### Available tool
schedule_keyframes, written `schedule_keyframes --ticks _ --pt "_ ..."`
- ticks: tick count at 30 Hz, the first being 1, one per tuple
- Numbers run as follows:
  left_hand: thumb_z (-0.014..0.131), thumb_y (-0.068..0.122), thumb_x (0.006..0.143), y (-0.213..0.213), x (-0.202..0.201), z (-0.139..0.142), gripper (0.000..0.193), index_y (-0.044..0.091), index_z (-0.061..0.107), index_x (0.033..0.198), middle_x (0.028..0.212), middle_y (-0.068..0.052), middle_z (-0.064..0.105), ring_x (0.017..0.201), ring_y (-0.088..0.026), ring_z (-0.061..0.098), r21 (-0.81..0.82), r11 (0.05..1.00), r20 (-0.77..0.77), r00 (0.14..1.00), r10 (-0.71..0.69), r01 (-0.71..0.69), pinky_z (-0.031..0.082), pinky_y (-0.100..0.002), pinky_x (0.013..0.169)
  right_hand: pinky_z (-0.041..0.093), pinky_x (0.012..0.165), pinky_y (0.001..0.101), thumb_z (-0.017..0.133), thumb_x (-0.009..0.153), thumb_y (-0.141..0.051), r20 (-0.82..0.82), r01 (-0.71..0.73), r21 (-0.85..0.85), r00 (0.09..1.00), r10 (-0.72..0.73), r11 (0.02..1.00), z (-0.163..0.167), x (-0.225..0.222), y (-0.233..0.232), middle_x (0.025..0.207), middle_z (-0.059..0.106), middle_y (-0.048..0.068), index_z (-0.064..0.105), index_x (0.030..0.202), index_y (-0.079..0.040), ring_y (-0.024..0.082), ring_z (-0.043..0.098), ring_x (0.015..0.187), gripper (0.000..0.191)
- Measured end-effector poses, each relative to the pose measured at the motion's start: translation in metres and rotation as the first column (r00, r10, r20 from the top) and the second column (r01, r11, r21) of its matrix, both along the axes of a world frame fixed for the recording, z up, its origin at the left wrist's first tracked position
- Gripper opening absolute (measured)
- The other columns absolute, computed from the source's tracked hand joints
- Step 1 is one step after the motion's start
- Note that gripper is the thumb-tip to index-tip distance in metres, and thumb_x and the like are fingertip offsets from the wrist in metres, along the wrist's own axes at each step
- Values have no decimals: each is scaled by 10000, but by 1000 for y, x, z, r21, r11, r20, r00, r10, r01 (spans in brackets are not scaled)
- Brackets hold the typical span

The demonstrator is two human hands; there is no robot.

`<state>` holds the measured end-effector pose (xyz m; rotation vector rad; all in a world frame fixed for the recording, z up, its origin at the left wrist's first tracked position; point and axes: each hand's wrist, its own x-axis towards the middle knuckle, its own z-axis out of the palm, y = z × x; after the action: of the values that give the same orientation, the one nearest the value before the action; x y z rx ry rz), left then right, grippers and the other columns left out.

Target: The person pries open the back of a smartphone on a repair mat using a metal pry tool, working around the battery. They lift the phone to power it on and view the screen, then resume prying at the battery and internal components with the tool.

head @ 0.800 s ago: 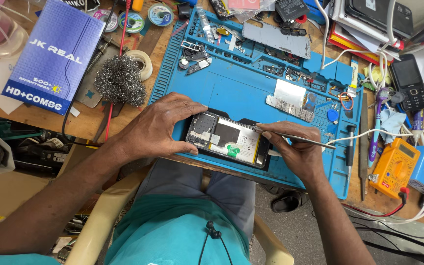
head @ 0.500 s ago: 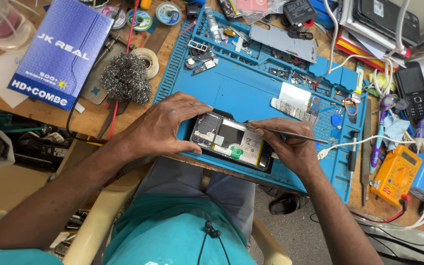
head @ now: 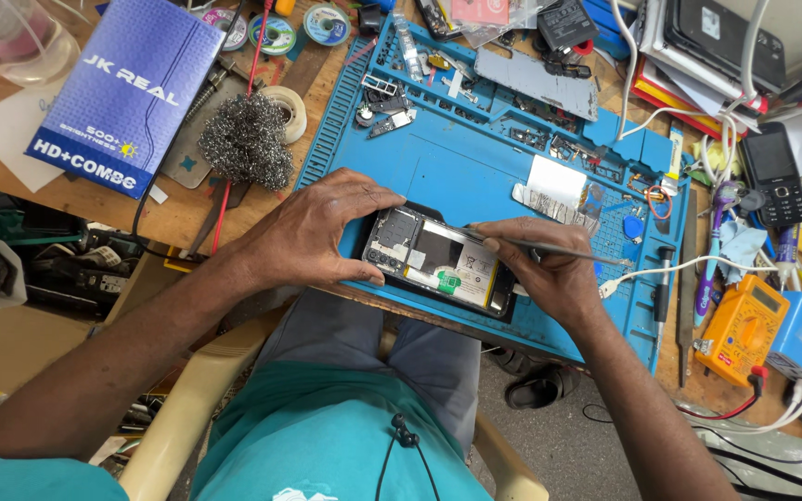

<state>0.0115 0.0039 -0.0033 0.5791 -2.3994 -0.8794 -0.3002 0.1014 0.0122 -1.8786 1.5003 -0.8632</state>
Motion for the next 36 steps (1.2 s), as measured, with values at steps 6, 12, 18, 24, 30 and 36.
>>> schedule_keyframes --ticks 6,12,18,24,30,36 --pt "964 333 576 0 2 2 926 16 607 1370 1314 -158 673 1282 -335 574 -24 1000 -4 1000 4 -4 480 -447 1082 654 907 358 662 978 -31 264 42 107 962 -70 993 7 -19 6 1130 777 168 772 1131 -68 230 772 1020 192" --pt "915 303 684 17 0 21 802 8 603 1361 1327 -199 656 1242 -364 563 -156 987 -117 993 9 -27 455 -490 1062 625 955 342 636 977 13 262 19 -129 965 16 992 23 -24 43 1194 745 205 760 1107 -54 237 759 1042 192" --pt "725 81 921 65 -20 27 196 87 752 1115 994 -59 800 881 -198 801 500 857 -153 987 -53 124 621 -318 749 596 737 312 635 832 36 333 -183 42 930 159 982 25 15 79 1233 778 214 798 1108 -41 219 752 883 331" --pt "763 43 893 76 1 22 112 62 744 1001 952 -78 778 865 -225 775 239 965 -218 963 159 -105 607 -322 720 568 878 384 679 784 8 391 -412 224 868 306 883 93 21 80 1280 681 249 628 1342 35 334 700 1143 561" --pt "776 19 839 86 -17 24 215 62 729 1045 930 -106 730 872 -301 706 -59 996 -256 966 44 -61 573 -399 754 559 683 406 675 828 -49 -386 4 207 919 78 978 78 66 82 971 730 124 698 1359 -176 307 704 778 546" --pt "729 27 897 54 -19 12 131 56 731 1024 965 -90 739 928 -292 712 -38 986 -225 962 151 -164 575 -405 790 539 675 405 659 914 -34 -259 -8 -1 966 7 1000 44 67 51 945 689 113 722 1244 -100 274 698 783 342"
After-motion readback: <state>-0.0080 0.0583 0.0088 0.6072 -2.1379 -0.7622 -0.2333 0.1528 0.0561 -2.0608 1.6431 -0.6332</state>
